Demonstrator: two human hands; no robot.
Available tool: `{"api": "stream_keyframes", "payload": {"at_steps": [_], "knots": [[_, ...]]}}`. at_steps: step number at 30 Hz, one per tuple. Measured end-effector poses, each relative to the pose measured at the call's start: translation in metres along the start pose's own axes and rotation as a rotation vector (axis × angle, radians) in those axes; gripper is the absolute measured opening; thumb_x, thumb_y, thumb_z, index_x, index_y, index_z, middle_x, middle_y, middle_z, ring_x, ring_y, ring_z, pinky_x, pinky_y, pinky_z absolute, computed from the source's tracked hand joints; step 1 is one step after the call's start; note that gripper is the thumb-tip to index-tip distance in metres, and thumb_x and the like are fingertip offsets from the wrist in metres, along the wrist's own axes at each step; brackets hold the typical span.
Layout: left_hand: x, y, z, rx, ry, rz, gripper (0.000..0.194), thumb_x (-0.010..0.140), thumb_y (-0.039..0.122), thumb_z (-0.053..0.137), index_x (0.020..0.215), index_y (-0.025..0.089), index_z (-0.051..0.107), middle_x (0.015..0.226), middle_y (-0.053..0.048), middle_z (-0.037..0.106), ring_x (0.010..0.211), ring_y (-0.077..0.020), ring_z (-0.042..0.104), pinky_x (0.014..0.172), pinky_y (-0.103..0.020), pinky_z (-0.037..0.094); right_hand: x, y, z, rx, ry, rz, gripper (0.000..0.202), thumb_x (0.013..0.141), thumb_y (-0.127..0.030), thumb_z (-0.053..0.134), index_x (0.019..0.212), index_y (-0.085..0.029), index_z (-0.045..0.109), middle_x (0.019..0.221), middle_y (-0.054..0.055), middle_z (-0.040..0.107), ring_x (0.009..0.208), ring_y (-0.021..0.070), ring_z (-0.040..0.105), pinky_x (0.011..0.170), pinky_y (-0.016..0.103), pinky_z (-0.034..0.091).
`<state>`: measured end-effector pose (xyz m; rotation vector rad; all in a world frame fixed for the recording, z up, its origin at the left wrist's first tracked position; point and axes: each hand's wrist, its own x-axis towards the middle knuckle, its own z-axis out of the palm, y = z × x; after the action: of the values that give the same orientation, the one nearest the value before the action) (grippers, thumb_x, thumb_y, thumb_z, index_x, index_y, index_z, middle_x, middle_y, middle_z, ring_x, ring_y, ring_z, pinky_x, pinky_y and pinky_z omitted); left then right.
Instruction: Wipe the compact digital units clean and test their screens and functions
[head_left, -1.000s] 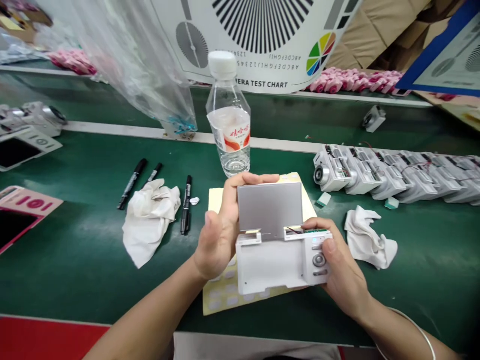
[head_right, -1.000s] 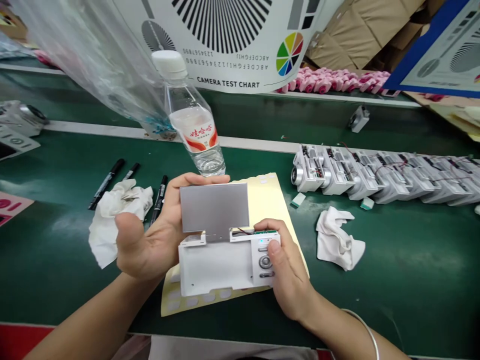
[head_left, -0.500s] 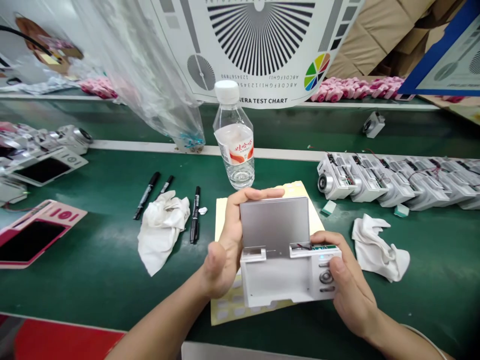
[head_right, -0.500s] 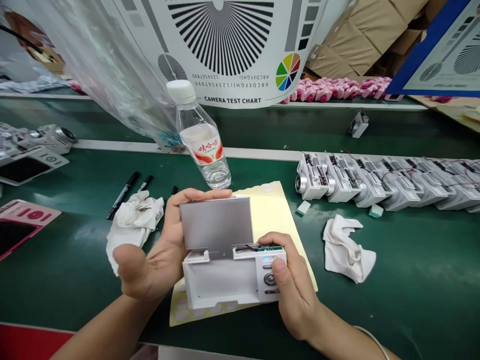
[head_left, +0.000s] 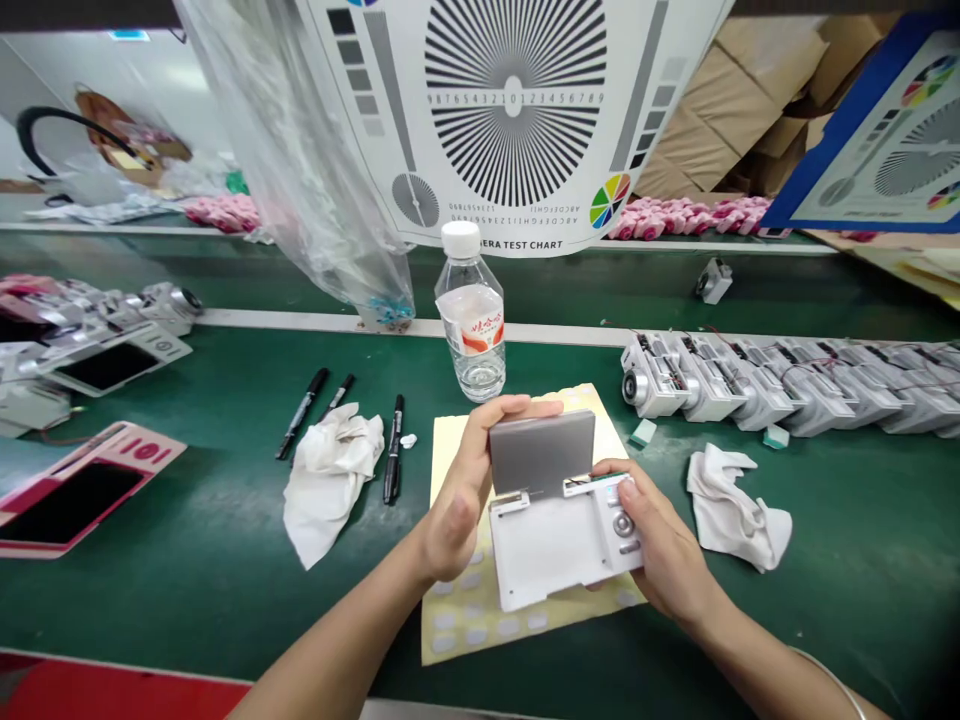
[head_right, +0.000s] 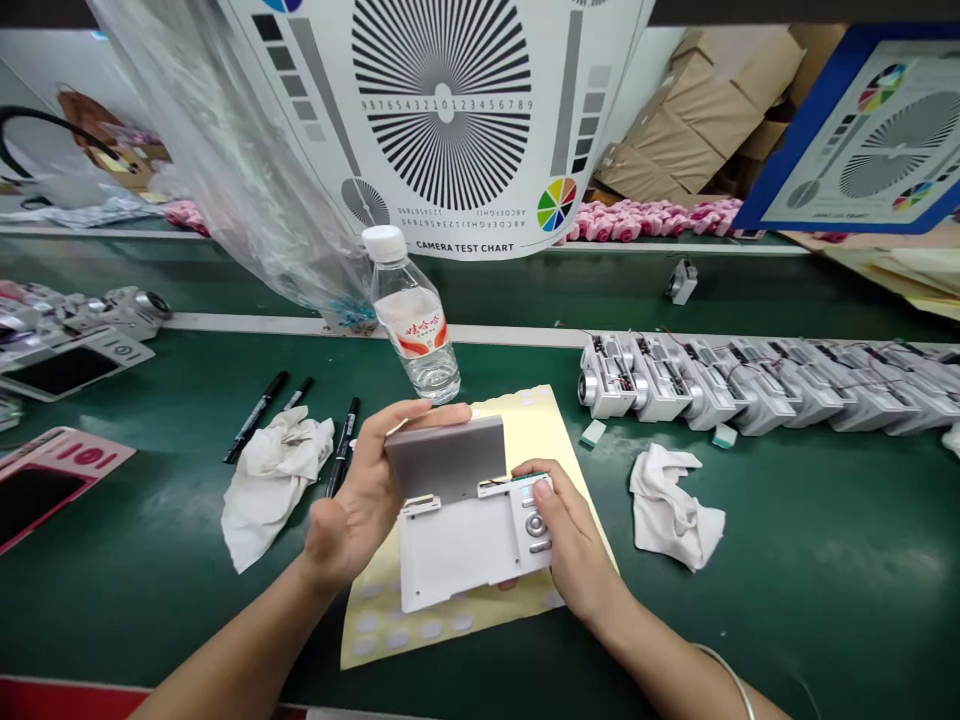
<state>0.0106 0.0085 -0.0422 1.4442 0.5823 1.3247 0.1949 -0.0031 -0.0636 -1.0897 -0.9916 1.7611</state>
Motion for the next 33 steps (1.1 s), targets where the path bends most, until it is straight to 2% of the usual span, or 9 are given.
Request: {"api": "stream_keyframes", "payload": {"at_steps": [4,6,7,9,13,16,21,27,33], "knots": [[-0.005,0.011,0.002,0.202,-0.118,0.122,0.067,0.08,0.068,0.027,0.13,0.026,0.039,0.108,-0.008,0.065,0.129,-0.0308,0.034,0.109,-0.05,0.008,0.009,0.002,-0.003,0.047,-0.031,-0.043,0.026,0.084,-0.049,0.046,0.096,-0.025,0.046,0.066,-0.004,0.052,0.046,0.0132,0.055,0.037,0.027,0.05],[-0.006,0.015,0.004,0.268,-0.202,0.166,0.067,0.081,0.068,0.025,0.128,0.024,0.044,0.094,-0.007,0.07,0.126,-0.0309,0.039,0.11,-0.048,-0.003,0.014,0.002,-0.006,0.061,-0.015,-0.091,0.026,0.084,-0.048,0.045,0.096,-0.025,0.046,0.068,-0.003,0.055,0.05,0.0141,0.057,0.038,0.028,0.052],[-0.005,0.015,0.005,0.275,-0.205,0.184,0.068,0.08,0.068,0.025,0.126,0.024,0.046,0.093,-0.008,0.07,0.124,-0.0313,0.042,0.11,-0.048,-0.003,0.016,0.003,-0.008,0.07,-0.003,-0.115,0.026,0.084,-0.048,0.045,0.096,-0.025,0.046,0.07,-0.003,0.056,0.052,0.0147,0.058,0.039,0.029,0.053],[-0.002,0.012,0.006,0.24,-0.111,0.212,0.068,0.078,0.07,0.028,0.123,0.024,0.049,0.101,-0.008,0.068,0.12,-0.032,0.046,0.109,-0.049,0.01,0.018,0.002,-0.01,0.082,0.007,-0.157,0.026,0.084,-0.049,0.045,0.096,-0.026,0.045,0.073,-0.003,0.056,0.055,0.0154,0.06,0.041,0.03,0.055],[0.009,-0.004,0.002,0.161,0.214,0.206,0.055,0.08,0.062,0.037,0.113,0.022,0.055,0.105,-0.008,0.061,0.108,-0.0274,0.051,0.098,-0.042,0.032,0.016,-0.001,-0.01,0.084,-0.014,-0.203,0.028,0.083,-0.049,0.046,0.097,-0.025,0.045,0.074,-0.002,0.057,0.053,0.015,0.06,0.041,0.031,0.055],[0.015,-0.018,-0.006,0.183,0.292,0.125,0.043,0.082,0.053,0.042,0.109,0.021,0.054,0.098,-0.006,0.058,0.097,-0.0226,0.052,0.091,-0.036,0.035,0.014,-0.004,-0.009,0.098,-0.032,-0.19,0.029,0.082,-0.049,0.048,0.097,-0.025,0.045,0.073,-0.003,0.056,0.053,0.0143,0.06,0.043,0.031,0.056],[0.014,-0.031,-0.011,0.197,0.188,-0.048,0.044,0.081,0.055,0.045,0.109,0.022,0.052,0.095,-0.005,0.056,0.092,-0.0216,0.051,0.086,-0.034,0.037,0.013,-0.008,-0.006,0.155,0.01,-0.129,0.031,0.078,-0.05,0.052,0.093,-0.024,0.045,0.073,-0.003,0.055,0.056,0.0127,0.057,0.04,0.027,0.054],[0.016,-0.027,-0.006,-0.011,0.103,-0.392,0.052,0.079,0.064,0.039,0.104,0.021,0.055,0.08,-0.003,0.061,0.071,-0.0202,0.057,0.066,-0.031,0.043,0.011,-0.014,-0.004,0.218,0.019,-0.062,0.024,0.081,-0.044,0.048,0.091,-0.022,0.046,0.077,-0.001,0.058,0.059,0.0135,0.06,0.037,0.024,0.053],[0.02,-0.023,-0.005,-0.182,0.012,-0.576,0.063,0.071,0.072,0.043,0.094,0.017,0.063,0.09,-0.007,0.068,0.088,-0.0273,0.062,0.075,-0.034,0.045,0.01,-0.012,-0.004,0.294,0.008,0.058,0.018,0.088,-0.036,0.039,0.091,-0.021,0.049,0.074,0.0,0.062,0.058,0.0137,0.062,0.038,0.023,0.054]]}}
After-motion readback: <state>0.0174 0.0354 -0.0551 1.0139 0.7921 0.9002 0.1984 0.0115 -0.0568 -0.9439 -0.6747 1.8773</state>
